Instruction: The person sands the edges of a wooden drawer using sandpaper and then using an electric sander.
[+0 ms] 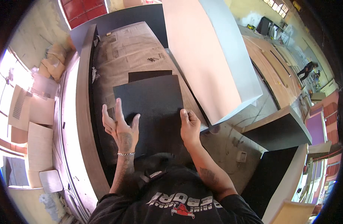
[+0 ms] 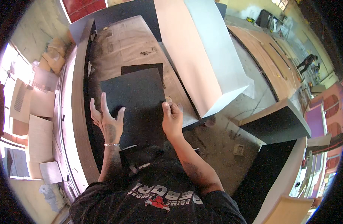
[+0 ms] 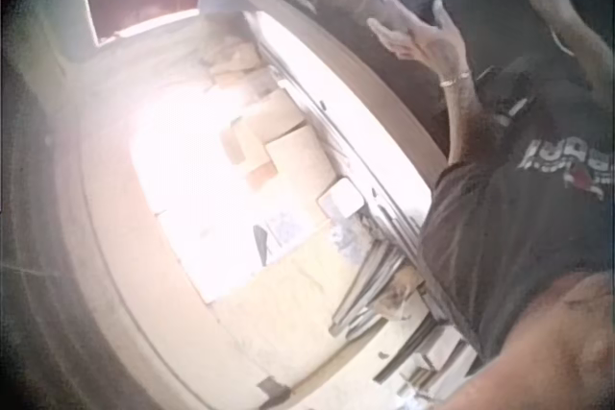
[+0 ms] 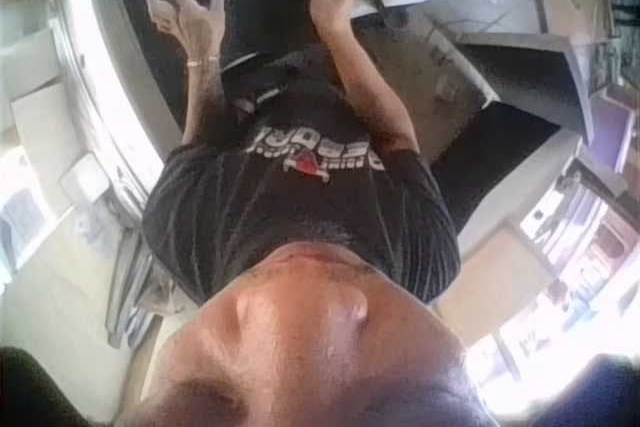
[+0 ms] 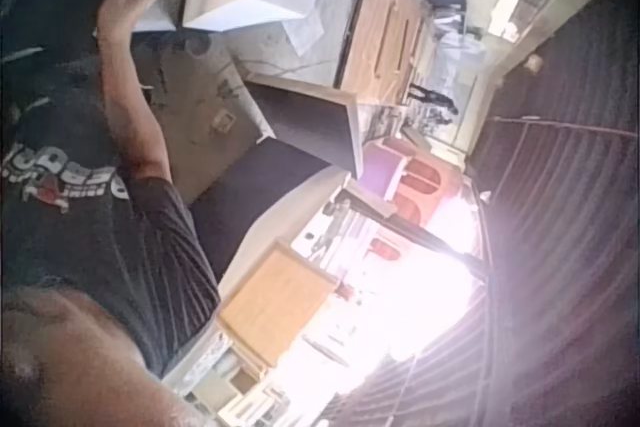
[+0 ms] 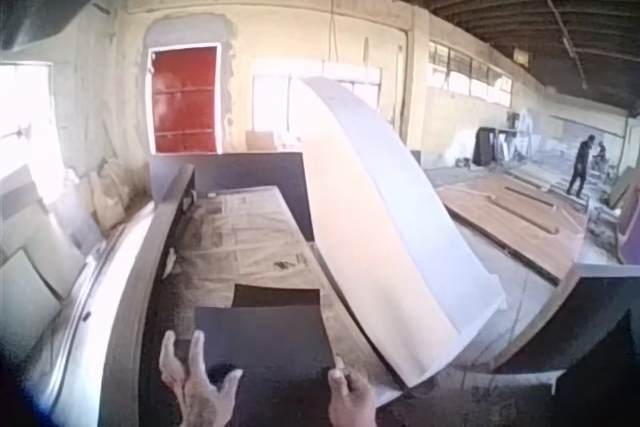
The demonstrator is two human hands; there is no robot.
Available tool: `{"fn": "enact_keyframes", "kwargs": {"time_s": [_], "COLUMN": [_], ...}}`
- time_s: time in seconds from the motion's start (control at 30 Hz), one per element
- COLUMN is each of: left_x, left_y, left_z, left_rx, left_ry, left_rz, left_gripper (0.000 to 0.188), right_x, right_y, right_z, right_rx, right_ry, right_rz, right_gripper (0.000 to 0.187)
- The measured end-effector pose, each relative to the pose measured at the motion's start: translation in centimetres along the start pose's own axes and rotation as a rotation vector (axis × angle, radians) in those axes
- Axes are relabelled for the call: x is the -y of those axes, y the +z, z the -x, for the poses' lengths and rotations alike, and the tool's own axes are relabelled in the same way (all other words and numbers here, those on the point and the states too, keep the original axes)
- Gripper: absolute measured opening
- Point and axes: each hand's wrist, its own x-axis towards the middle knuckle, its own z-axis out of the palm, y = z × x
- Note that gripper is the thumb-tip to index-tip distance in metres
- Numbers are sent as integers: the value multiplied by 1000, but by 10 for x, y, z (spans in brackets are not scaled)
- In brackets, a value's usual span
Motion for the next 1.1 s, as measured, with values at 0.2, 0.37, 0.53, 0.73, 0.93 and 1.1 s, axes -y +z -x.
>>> {"fn": "enact_keyframes", "kwargs": {"time_s": [0.2, 0.37, 0.53, 0.73, 0.93, 1.1], "left_x": [42, 39, 31, 8, 25, 17], "left_y": [10, 4, -4, -33, -32, -16], "left_z": [-1, 4, -2, -7, 9, 5], "left_rx": [599, 504, 480, 618, 595, 907], "left_ry": [-598, -589, -501, -436, -604, -472], "left_rz": [1323, 1183, 1083, 1167, 1065, 1536], "left_gripper": [45, 21, 21, 32, 45, 62], "right_x": [3, 29, 67, 40, 42, 39], "right_y": [-5, 0, 13, 20, 2, -5], "right_z": [-13, -10, 13, 8, 15, 27], "right_rx": [22, 210, 573, 663, 733, 745], "right_ry": [3, -707, -786, -684, -751, -686], "right_rz": [-169, 854, 1071, 935, 717, 572], "right_gripper": [19, 84, 124, 146, 158, 158]}}
